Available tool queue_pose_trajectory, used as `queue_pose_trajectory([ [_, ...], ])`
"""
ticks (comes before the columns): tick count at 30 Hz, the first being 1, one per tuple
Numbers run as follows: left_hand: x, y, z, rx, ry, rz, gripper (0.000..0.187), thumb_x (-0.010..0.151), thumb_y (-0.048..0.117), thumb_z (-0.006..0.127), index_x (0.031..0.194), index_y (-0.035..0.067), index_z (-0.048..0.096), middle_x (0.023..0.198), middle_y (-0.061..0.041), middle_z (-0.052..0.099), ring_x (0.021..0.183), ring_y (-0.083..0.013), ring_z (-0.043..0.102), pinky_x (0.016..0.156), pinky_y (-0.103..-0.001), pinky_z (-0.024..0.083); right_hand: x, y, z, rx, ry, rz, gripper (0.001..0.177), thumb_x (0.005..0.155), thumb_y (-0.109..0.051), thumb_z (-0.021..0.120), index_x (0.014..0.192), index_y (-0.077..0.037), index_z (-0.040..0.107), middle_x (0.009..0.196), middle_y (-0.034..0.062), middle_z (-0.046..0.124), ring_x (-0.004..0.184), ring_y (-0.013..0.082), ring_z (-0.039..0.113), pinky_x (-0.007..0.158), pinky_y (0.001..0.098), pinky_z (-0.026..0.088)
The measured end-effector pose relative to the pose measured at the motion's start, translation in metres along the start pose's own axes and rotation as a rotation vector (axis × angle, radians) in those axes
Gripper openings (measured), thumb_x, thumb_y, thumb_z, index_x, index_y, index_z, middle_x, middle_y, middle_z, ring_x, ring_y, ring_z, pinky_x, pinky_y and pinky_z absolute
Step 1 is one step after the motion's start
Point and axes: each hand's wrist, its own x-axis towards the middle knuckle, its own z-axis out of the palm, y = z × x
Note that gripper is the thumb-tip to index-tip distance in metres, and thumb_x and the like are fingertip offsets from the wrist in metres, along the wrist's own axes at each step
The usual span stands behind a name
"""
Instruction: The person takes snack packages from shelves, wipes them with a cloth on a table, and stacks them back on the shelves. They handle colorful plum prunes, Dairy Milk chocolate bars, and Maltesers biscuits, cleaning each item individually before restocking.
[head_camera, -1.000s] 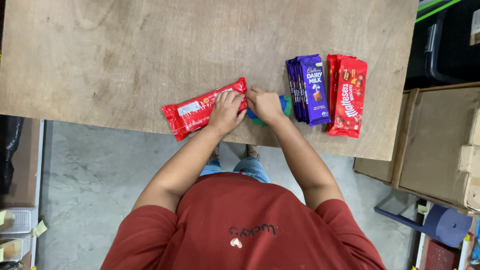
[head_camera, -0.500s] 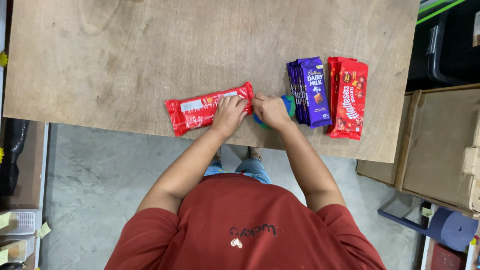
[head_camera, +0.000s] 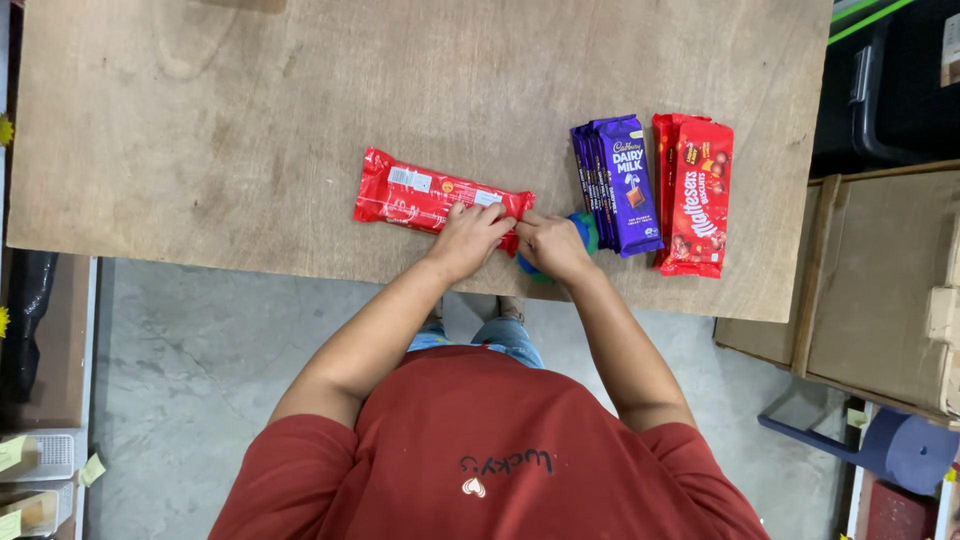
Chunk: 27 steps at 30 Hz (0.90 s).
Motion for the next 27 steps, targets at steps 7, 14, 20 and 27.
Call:
queue_pose_trajectory([
  [7, -0.01, -0.003, 0.008, 0.108, -0.014, 0.053, 0.034, 0.089, 0.012, 0.07, 0.121, 0.023, 0.072, 0.122, -0.005, 0.06, 0.108, -0.0267, 0.06, 0.094, -0.048, 0.04, -0.002, 0.006, -0.007, 0.118, 0.018, 0.197, 0.009, 0.087, -0.013, 0.073, 0.094, -0.008, 0.074, 0.094, 0.0099, 0.069, 0.081, 0.0324, 0.067, 0.066, 0.0413, 0.053],
  [14, -0.042, -0.033, -0.019, -0.14, 0.367, 0.014, 0.02, 0.091, 0.02, 0.073, 0.108, 0.012, 0.071, 0.118, -0.007, 0.064, 0.115, -0.0298, 0.059, 0.103, -0.048, 0.044, 0.03, -0.026, -0.02, 0.342, 0.758, 0.54, 0.02, 0.101, -0.009, 0.068, 0.119, -0.001, 0.066, 0.102, 0.0117, 0.061, 0.089, 0.0234, 0.059, 0.079, 0.0366, 0.051],
  [20, -0.071, -0.094, -0.045, 0.042, 0.672, -0.613, 0.029, 0.097, 0.022, 0.069, 0.12, 0.006, 0.067, 0.115, -0.019, 0.063, 0.106, -0.0401, 0.059, 0.092, -0.051, 0.047, 0.054, -0.042, 0.035, 0.163, 0.382, 0.286, 0.054, 0.095, -0.018, 0.072, 0.142, -0.004, 0.051, 0.14, 0.0159, 0.052, 0.134, 0.0348, 0.05, 0.115, 0.0492, 0.039],
  [27, -0.078, -0.114, -0.032, 0.007, 0.447, -0.852, 0.017, 0.094, 0.024, 0.071, 0.107, 0.013, 0.069, 0.077, -0.016, 0.072, 0.072, -0.0399, 0.07, 0.064, -0.053, 0.052, 0.091, -0.093, 0.073, -0.076, -0.165, 0.177, 0.082, 0.093, -0.041, 0.066, 0.158, -0.006, 0.033, 0.167, 0.0206, 0.024, 0.153, 0.041, 0.025, 0.123, 0.0586, 0.019],
])
